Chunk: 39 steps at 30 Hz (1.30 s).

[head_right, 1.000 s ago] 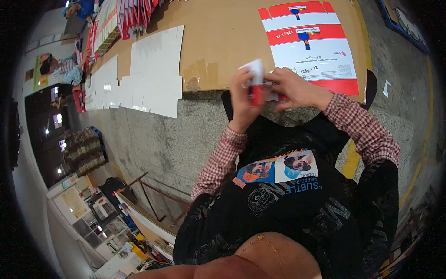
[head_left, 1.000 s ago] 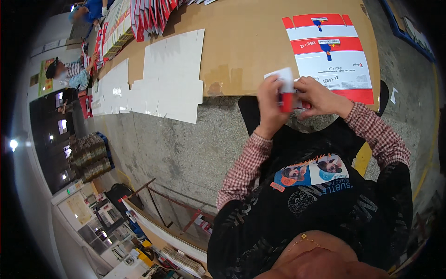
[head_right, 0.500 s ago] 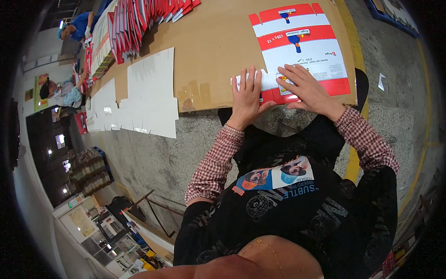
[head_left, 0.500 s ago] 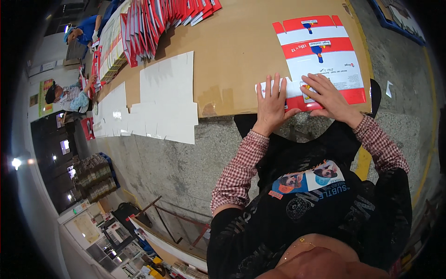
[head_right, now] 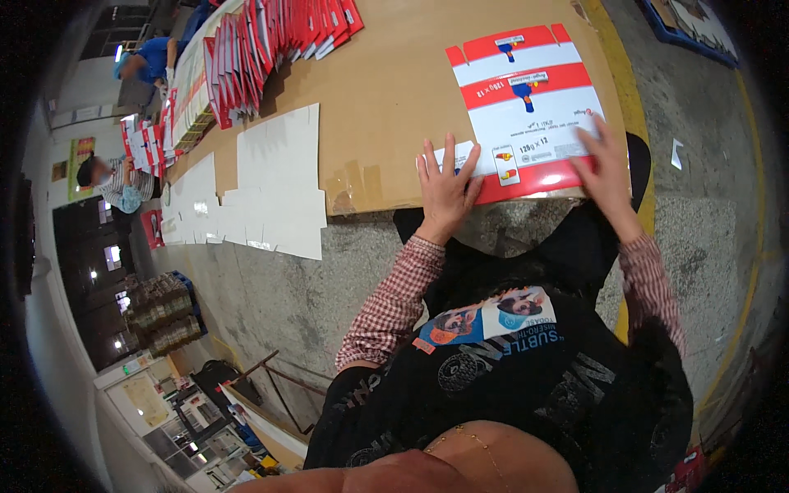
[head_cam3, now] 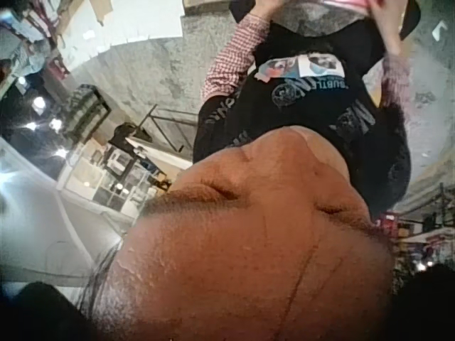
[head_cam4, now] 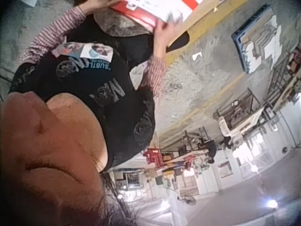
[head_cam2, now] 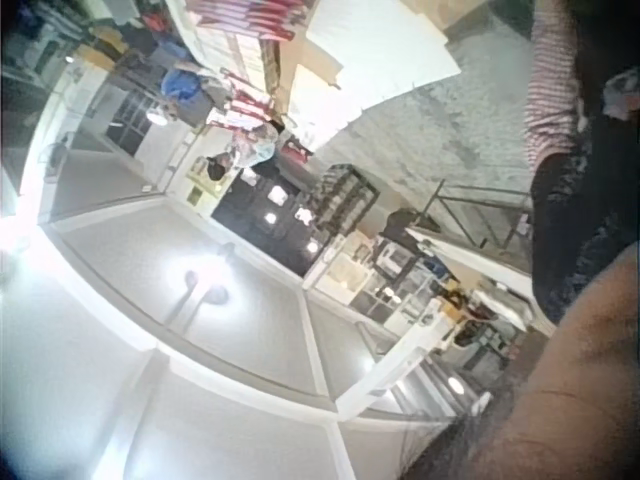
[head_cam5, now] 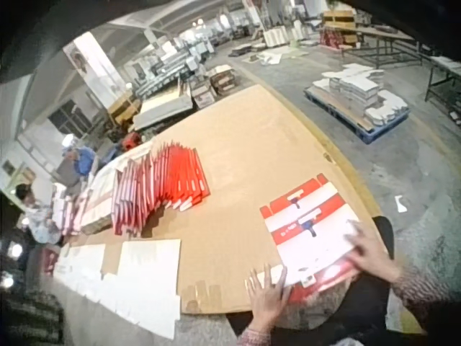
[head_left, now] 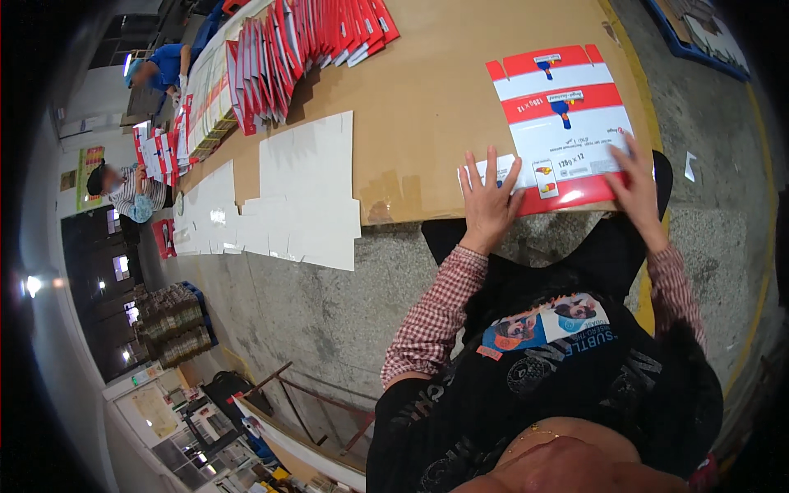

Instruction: The person folds flat white cardboard pieces into small rectangular boxes and inserts them into red and white printed packaging sleeves. The person repeatedly picks up a flat piece, folds it into a box shape, and slides it into a printed sleeve, stacking the finished units on the table.

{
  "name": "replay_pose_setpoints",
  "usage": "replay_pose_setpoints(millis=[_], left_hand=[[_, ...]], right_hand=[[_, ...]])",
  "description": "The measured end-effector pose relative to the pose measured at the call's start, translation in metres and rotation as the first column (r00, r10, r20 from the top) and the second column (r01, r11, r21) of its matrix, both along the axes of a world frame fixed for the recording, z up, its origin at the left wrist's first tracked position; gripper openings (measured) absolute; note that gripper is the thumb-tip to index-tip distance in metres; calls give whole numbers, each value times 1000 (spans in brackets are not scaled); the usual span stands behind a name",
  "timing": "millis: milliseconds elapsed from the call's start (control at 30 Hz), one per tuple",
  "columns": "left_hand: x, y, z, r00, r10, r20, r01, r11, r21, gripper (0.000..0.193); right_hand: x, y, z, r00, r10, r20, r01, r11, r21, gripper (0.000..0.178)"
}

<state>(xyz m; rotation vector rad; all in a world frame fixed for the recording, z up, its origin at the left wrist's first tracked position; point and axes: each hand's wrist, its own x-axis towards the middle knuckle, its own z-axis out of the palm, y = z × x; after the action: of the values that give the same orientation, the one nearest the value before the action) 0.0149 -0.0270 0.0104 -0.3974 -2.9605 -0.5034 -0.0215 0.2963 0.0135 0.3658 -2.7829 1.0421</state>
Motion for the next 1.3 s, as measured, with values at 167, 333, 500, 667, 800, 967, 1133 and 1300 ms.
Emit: replay_pose_setpoints(millis=[167, 333, 500, 667, 800, 967, 1133, 1300], left_hand=[[8, 17, -15, 998, 56, -29, -54, 997, 51, 45], [7, 80, 6, 991, 131, -3, -118, 901, 419, 56], [29, -28, 18, 900, 425, -94, -306, 771, 559, 63], [98, -201, 20, 730, 669, -142, -661, 743, 103, 66], [147, -252, 19, 659, 752, -2, -726, 636, -262, 72], [130, -295, 9, 797, 600, -62, -594, 762, -259, 62], [147, -318, 69, 915, 393, -87, -403, 889, -220, 37], [74, -197, 144, 985, 140, 99, -134, 989, -64, 30]], right_hand=[[29, 6, 2, 851, 96, 517, 525, -210, -825, 47], [24, -115, -19, 895, 39, 445, 381, 454, -805, 53], [-89, -54, 28, 738, 488, 465, 98, 605, -790, 60], [-297, -46, 22, 809, 382, 446, -251, 912, -325, 60], [-462, -193, -20, 937, 100, 334, -25, 975, -222, 55], [-531, -377, -38, 996, 86, 13, -82, 975, -208, 40], [-419, -370, -20, 973, 228, -29, -229, 946, -231, 41], [-172, -242, 63, 580, 771, -262, -798, 602, 6, 62]])
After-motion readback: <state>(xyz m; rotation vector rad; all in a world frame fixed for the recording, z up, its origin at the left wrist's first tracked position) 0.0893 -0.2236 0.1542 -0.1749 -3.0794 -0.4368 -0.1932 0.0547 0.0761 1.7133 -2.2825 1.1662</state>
